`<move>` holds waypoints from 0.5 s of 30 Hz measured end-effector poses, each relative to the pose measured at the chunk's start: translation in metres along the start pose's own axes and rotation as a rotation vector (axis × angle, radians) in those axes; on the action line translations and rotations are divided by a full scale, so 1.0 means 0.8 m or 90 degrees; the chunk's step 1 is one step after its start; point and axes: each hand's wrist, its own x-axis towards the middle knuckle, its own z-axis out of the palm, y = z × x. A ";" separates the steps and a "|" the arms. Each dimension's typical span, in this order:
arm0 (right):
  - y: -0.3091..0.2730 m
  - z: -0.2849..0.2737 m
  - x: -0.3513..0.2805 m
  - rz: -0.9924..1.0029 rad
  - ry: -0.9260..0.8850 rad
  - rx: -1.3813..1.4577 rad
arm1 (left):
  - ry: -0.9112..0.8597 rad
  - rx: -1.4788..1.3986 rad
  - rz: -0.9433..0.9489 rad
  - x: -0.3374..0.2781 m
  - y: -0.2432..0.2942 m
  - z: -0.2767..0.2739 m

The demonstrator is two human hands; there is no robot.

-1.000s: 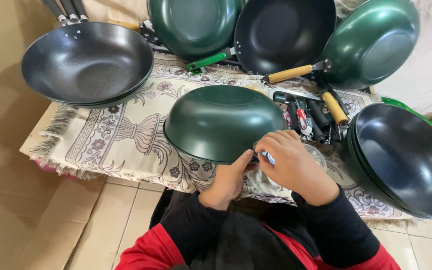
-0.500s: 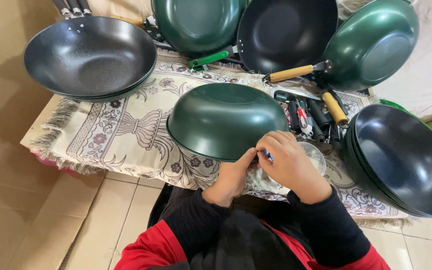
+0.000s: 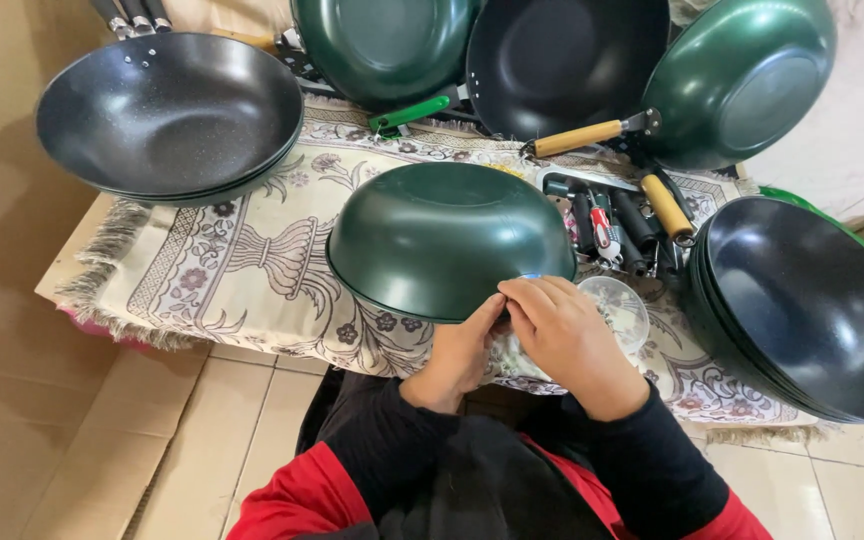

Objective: The person is assembling handles onto various metal pans using a screwdriver and screws.

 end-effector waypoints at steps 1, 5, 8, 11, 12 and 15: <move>-0.001 -0.001 0.000 0.001 0.000 0.000 | 0.000 0.000 0.000 0.001 -0.004 -0.002; -0.007 -0.009 0.001 0.021 -0.005 0.009 | -0.003 -0.029 -0.007 0.012 -0.044 -0.025; -0.009 -0.011 0.003 0.028 -0.005 0.018 | 0.003 -0.063 -0.022 0.014 -0.048 -0.028; -0.004 -0.005 0.001 0.033 -0.002 0.020 | 0.001 -0.062 -0.018 0.012 -0.046 -0.026; -0.002 -0.003 0.000 0.032 -0.001 0.022 | -0.001 -0.056 -0.013 0.012 -0.048 -0.027; 0.003 0.004 -0.005 0.030 0.003 0.013 | -0.032 -0.050 0.001 0.012 -0.051 -0.031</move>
